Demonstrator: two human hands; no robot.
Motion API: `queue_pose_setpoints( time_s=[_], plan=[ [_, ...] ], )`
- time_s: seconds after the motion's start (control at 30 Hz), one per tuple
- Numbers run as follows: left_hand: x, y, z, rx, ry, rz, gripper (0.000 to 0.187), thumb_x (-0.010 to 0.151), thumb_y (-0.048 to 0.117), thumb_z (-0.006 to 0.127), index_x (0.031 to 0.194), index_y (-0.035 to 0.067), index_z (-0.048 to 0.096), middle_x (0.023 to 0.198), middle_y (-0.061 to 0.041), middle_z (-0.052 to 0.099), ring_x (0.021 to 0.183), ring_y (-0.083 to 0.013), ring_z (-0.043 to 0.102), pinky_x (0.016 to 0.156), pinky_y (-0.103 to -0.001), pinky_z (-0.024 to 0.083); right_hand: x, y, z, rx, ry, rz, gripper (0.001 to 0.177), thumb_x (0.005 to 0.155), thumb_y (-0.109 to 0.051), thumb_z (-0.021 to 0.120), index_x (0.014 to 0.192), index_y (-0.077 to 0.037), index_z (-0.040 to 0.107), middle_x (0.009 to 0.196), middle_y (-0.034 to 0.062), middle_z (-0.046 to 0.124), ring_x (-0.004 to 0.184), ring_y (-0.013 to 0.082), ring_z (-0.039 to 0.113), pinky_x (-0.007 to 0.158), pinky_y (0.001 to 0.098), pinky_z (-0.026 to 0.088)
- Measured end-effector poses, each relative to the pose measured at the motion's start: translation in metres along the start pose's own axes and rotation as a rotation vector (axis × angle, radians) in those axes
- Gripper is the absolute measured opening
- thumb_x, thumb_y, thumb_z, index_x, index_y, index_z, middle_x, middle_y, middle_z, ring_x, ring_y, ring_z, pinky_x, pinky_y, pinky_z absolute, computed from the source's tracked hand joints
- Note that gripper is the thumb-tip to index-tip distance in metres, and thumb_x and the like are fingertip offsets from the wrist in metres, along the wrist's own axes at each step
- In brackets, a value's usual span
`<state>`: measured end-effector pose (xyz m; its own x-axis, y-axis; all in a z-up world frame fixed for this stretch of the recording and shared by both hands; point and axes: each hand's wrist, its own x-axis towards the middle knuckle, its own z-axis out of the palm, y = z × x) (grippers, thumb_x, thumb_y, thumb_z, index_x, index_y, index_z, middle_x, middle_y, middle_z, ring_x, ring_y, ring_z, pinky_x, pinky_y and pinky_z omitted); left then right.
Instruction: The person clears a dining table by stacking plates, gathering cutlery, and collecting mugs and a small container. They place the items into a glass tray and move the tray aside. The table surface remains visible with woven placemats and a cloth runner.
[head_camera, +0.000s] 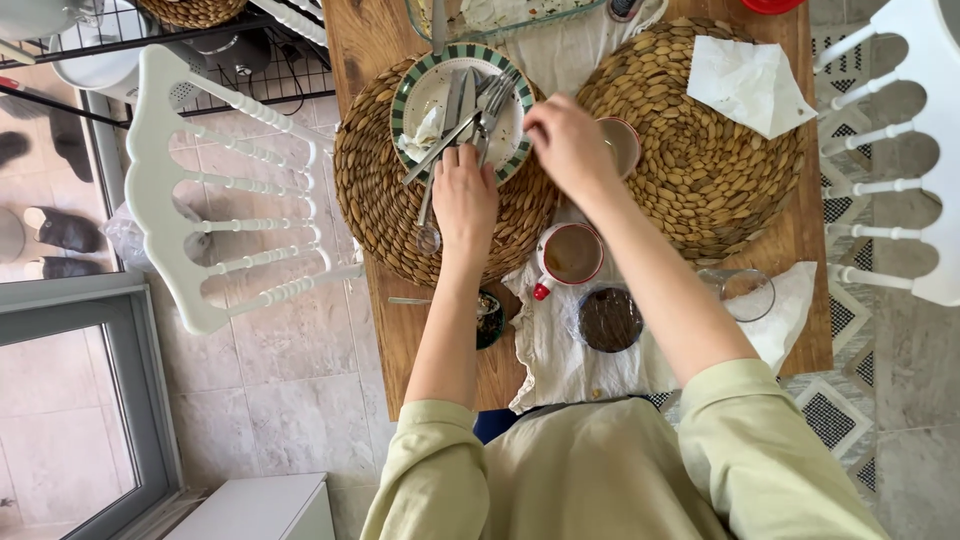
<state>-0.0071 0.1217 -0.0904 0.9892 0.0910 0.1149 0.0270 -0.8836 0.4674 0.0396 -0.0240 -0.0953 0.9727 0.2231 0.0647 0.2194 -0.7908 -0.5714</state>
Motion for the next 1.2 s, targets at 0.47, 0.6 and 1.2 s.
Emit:
queue_pose_setpoints(
  time_s=[0.47, 0.6, 1.2],
  plan=[
    [0.004, 0.129, 0.023, -0.285, -0.032, 0.301, 0.027, 0.078, 0.007, 0.055, 0.104, 0.004, 0.048, 0.093, -0.012, 0.055, 0.083, -0.0276, 0.054, 0.075, -0.036, 0.046, -0.050, 0.137, -0.100, -0.356, 0.282, 0.188, 0.008, 0.072, -0.001, 0.066, 0.078, -0.006, 0.064, 0.078, 0.0084, 0.059, 0.069, 0.0243, 0.055, 0.059, 0.0331, 0.045],
    [0.005, 0.158, 0.060, -0.277, -0.127, 0.295, 0.028, 0.080, 0.009, 0.055, 0.106, 0.002, 0.047, 0.089, -0.014, 0.058, 0.082, -0.0282, 0.058, 0.070, -0.036, 0.049, -0.055, 0.171, -0.102, -0.483, 0.172, 0.283, 0.027, 0.070, 0.000, 0.066, 0.096, -0.002, 0.060, 0.097, 0.0157, 0.053, 0.077, 0.0286, 0.054, 0.061, 0.0353, 0.047],
    [-0.019, 0.198, 0.127, -0.584, -0.467, -0.131, 0.025, 0.091, 0.024, 0.041, 0.108, 0.009, 0.052, 0.089, -0.014, 0.064, 0.080, -0.0297, 0.065, 0.064, -0.041, 0.053, -0.060, 0.223, -0.112, -0.212, 0.055, 0.025, 0.011, 0.080, -0.005, 0.060, 0.090, -0.009, 0.062, 0.080, 0.0090, 0.059, 0.076, 0.0304, 0.062, 0.062, 0.0403, 0.051]
  ],
)
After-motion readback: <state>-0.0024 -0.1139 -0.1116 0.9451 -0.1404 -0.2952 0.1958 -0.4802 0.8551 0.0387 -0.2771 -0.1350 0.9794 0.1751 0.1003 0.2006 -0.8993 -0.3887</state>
